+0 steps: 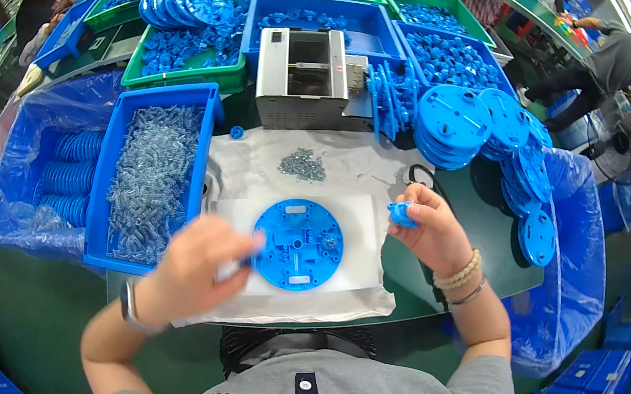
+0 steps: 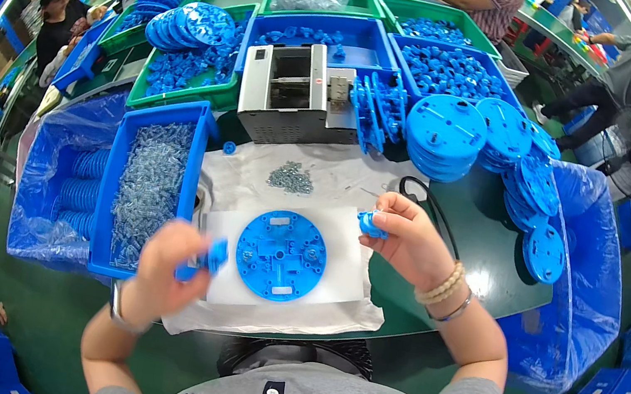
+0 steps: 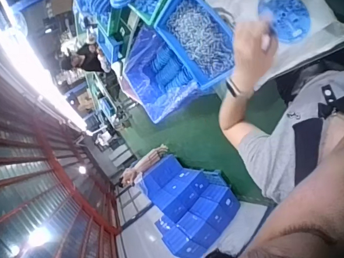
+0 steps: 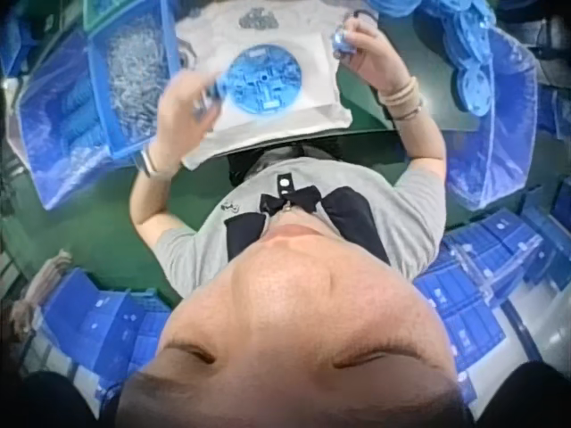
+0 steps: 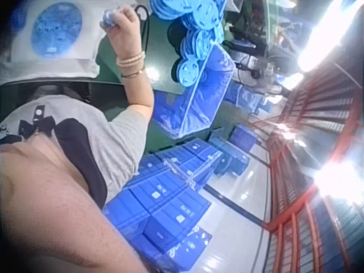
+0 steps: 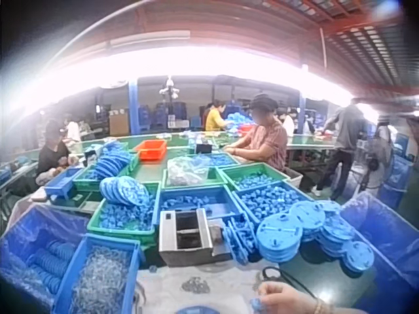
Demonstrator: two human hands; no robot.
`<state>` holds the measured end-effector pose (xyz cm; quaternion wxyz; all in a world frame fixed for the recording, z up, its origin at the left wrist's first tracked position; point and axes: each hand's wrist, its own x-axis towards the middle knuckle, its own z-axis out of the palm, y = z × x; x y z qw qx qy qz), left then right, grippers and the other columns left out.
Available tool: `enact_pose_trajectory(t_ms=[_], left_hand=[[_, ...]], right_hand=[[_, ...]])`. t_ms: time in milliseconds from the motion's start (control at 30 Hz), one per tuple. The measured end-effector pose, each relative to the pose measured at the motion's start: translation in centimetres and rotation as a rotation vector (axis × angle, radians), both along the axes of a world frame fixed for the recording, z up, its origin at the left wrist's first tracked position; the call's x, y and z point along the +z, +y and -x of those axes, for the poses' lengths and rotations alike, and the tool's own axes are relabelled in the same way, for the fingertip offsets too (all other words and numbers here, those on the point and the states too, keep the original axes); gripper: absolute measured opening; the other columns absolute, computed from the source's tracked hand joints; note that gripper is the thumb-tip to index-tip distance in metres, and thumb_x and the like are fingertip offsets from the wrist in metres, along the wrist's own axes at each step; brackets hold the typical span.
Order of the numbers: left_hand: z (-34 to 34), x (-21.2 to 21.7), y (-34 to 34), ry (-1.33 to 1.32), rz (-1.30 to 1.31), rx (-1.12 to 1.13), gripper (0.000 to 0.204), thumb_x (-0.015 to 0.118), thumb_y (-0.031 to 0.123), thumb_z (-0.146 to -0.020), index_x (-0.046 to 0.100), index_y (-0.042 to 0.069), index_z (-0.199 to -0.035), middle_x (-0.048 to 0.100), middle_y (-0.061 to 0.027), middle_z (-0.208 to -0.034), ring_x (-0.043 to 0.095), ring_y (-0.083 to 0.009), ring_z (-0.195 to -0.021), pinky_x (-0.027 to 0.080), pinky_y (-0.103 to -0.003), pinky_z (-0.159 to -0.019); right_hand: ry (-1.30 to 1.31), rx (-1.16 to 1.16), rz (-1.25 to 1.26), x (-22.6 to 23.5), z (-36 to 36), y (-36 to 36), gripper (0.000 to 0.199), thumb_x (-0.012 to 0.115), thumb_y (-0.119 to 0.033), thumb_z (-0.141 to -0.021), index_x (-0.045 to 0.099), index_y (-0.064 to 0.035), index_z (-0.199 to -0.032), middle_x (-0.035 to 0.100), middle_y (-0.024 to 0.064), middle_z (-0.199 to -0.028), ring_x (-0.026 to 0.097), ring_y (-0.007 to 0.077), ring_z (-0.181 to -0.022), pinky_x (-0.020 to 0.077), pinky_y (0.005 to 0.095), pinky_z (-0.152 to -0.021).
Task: The person assembles plastic components by placing a circular plastic base on the table, inserting small plastic parts into it by hand, and driving screws into the assembly using an electric screwdriver.
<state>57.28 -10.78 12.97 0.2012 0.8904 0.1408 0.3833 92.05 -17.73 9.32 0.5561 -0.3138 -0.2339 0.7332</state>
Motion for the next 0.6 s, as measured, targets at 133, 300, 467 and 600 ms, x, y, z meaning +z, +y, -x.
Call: enact_pose_trajectory(t_ms=[133, 300, 467, 600], left_hand=[[0.8, -3.5, -5.6, -0.016, 0.190, 0.022, 0.042, 0.067, -0.006, -0.073, 0.062, 0.004, -0.114, 0.061, -0.0093, -0.085, 0.057, -0.0252, -0.073, 0.047, -0.035, -0.069], [0.8, -9.8, -8.8, -0.134, 0.770, 0.397, 0.023, 0.064, 0.002, -0.085, 0.060, 0.001, -0.108, 0.057, -0.0102, -0.091, 0.055, -0.0193, -0.080, 0.044, -0.030, -0.072], [0.3, -10.7, -8.1, -0.089, 0.512, 0.519, 0.023, 0.066, 0.006, -0.087, 0.062, 0.000, -0.109, 0.056, -0.0102, -0.092, 0.053, -0.0234, -0.082, 0.044, -0.032, -0.076], [-0.2, -11.6, -8.1, 0.045, 0.256, 0.649, 0.026, 0.066, 0.006, -0.088, 0.064, -0.001, -0.113, 0.054, -0.0104, -0.098, 0.052, -0.0245, -0.090, 0.043, -0.033, -0.080]], right_hand=[[0.000, -0.178, -0.006, -0.9, 2.3, -2.5, 0.012, 0.063, -0.004, -0.090, 0.060, -0.0064, -0.102, 0.067, 0.0053, -0.093, 0.066, 0.0149, -0.088, 0.0542, 0.0356, -0.084], [-0.651, -0.325, -0.186, -4.4, 4.2, -3.8, 0.016, 0.064, -0.008, -0.091, 0.063, -0.0025, -0.106, 0.068, 0.0054, -0.098, 0.065, 0.0135, -0.089, 0.0508, 0.0296, -0.084], [-1.135, -0.489, -0.378, -6.9, 4.9, -3.5, 0.017, 0.072, -0.012, -0.084, 0.071, -0.0048, -0.099, 0.070, 0.0088, -0.102, 0.065, 0.0185, -0.092, 0.0487, 0.0308, -0.083], [-1.282, -0.398, -0.559, -5.0, 6.6, -2.6, 0.015, 0.077, -0.013, -0.079, 0.074, -0.0070, -0.092, 0.071, 0.0084, -0.097, 0.065, 0.0213, -0.091, 0.0488, 0.0327, -0.082]])
